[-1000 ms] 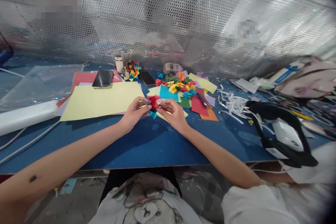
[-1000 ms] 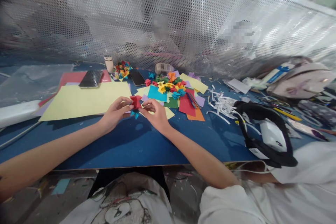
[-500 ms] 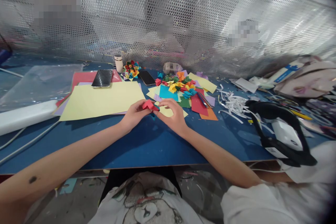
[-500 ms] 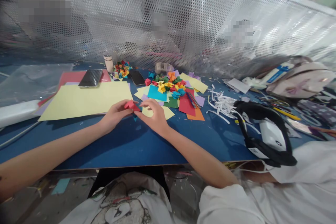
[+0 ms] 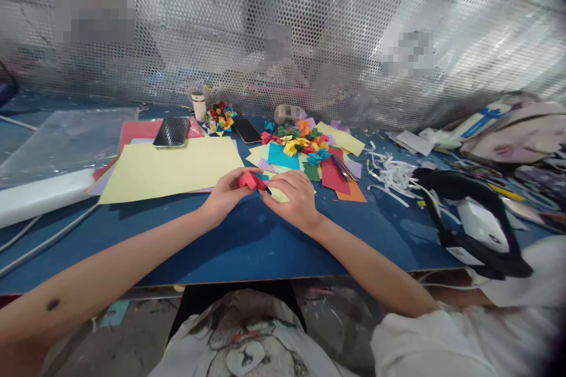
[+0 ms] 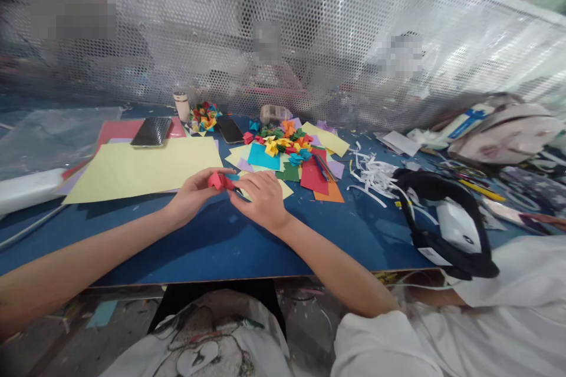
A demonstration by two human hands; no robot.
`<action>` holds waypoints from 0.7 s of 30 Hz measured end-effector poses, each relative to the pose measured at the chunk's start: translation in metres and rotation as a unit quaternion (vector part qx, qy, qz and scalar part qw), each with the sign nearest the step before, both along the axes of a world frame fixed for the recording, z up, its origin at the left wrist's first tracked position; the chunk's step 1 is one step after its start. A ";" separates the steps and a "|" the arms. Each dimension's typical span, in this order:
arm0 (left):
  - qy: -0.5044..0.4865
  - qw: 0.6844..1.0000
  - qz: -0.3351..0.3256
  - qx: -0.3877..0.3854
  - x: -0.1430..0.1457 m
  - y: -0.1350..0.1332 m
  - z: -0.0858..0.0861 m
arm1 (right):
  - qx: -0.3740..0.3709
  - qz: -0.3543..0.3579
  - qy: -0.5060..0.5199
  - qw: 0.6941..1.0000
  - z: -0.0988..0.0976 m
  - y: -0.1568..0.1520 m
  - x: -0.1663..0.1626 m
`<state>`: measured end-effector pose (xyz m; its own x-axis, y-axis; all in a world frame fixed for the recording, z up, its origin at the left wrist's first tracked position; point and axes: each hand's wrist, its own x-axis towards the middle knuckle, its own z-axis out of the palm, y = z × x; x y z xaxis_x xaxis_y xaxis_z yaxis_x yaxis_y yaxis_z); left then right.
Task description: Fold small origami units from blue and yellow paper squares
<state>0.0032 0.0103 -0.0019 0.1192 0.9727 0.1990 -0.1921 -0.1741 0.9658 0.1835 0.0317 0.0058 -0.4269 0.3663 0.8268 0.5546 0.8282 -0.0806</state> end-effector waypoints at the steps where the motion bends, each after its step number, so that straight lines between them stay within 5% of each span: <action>1: -0.006 1.000 -0.004 -0.004 0.000 0.000 -0.001 | 0.005 0.002 -0.002 1.000 0.000 0.000 0.000; 14: -0.038 0.999 -0.031 0.000 -0.002 0.005 -0.004 | -0.043 0.066 -0.040 0.996 0.000 0.011 0.010; 21: -0.041 0.998 -0.043 -0.018 -0.001 0.003 -0.006 | -0.038 0.034 -0.016 0.999 -0.004 0.007 0.008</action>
